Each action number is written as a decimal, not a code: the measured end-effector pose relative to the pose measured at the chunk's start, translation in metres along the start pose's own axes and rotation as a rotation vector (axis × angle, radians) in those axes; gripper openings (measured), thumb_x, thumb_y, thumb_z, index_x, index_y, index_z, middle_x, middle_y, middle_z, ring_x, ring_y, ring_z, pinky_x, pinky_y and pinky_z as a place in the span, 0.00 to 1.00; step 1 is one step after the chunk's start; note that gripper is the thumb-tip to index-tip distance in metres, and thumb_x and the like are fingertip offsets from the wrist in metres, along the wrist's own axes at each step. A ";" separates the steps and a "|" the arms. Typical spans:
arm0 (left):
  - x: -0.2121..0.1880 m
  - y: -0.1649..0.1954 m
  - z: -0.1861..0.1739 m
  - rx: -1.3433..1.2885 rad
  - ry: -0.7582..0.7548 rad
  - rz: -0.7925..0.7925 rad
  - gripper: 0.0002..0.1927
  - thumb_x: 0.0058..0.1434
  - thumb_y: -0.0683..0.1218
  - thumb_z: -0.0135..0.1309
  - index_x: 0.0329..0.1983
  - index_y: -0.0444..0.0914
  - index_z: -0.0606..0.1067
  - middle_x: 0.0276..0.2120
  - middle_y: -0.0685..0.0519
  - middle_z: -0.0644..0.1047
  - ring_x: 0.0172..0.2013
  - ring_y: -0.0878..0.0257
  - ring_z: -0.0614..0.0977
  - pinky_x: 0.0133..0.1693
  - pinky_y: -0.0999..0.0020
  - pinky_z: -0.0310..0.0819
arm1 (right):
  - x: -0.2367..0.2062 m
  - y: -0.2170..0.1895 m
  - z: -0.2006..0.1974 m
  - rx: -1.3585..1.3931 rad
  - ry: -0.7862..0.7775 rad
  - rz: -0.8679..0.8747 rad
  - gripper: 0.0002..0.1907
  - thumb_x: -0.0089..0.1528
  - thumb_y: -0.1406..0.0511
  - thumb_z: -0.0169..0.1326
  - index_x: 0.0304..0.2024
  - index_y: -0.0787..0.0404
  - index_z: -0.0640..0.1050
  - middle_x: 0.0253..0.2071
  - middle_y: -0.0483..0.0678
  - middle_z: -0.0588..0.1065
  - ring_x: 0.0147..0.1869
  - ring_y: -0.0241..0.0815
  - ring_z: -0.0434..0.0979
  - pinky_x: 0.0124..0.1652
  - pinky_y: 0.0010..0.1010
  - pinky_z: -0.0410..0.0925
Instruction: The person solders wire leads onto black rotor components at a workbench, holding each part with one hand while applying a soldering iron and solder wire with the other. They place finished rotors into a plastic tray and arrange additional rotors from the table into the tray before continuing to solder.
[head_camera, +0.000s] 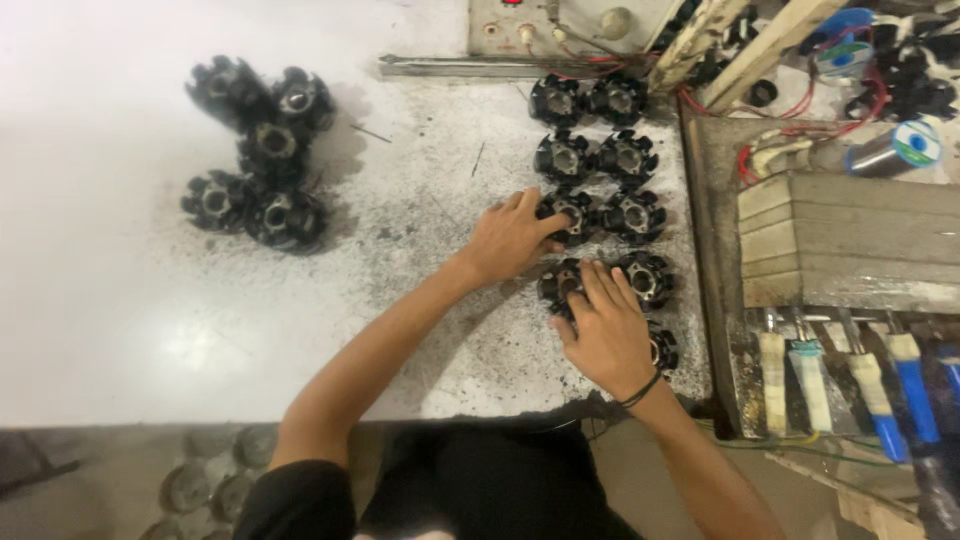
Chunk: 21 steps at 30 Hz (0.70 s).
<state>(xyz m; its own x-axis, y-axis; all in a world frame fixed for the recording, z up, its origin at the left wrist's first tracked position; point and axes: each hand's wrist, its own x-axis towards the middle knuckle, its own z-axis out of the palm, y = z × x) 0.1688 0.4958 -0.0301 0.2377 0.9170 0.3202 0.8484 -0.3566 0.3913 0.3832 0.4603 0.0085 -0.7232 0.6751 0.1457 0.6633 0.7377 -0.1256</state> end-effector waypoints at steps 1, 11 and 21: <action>-0.001 0.000 -0.003 -0.001 -0.035 -0.011 0.22 0.62 0.57 0.58 0.59 0.53 0.73 0.48 0.41 0.70 0.50 0.43 0.77 0.43 0.51 0.75 | 0.004 -0.001 0.000 -0.032 -0.025 0.021 0.24 0.58 0.56 0.60 0.46 0.69 0.81 0.66 0.66 0.68 0.73 0.59 0.64 0.71 0.48 0.52; -0.152 -0.098 -0.125 0.429 0.417 -0.677 0.33 0.66 0.61 0.57 0.58 0.28 0.70 0.61 0.34 0.70 0.61 0.39 0.70 0.61 0.40 0.64 | -0.019 0.002 -0.006 -0.154 0.045 -0.014 0.31 0.63 0.47 0.50 0.57 0.62 0.79 0.71 0.60 0.67 0.76 0.54 0.64 0.74 0.50 0.51; -0.169 -0.063 -0.125 0.053 0.071 -0.297 0.20 0.52 0.48 0.64 0.45 0.33 0.79 0.69 0.37 0.63 0.71 0.42 0.61 0.68 0.46 0.58 | 0.029 0.007 0.006 -0.465 -0.371 0.067 0.29 0.62 0.39 0.45 0.53 0.43 0.83 0.72 0.45 0.67 0.73 0.39 0.69 0.78 0.56 0.44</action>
<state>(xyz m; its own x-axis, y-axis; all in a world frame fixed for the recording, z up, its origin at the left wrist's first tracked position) 0.0164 0.3411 -0.0007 -0.0566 0.9644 0.2584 0.8996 -0.0630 0.4322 0.3659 0.4848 0.0055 -0.6400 0.7390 -0.2103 0.6641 0.6697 0.3324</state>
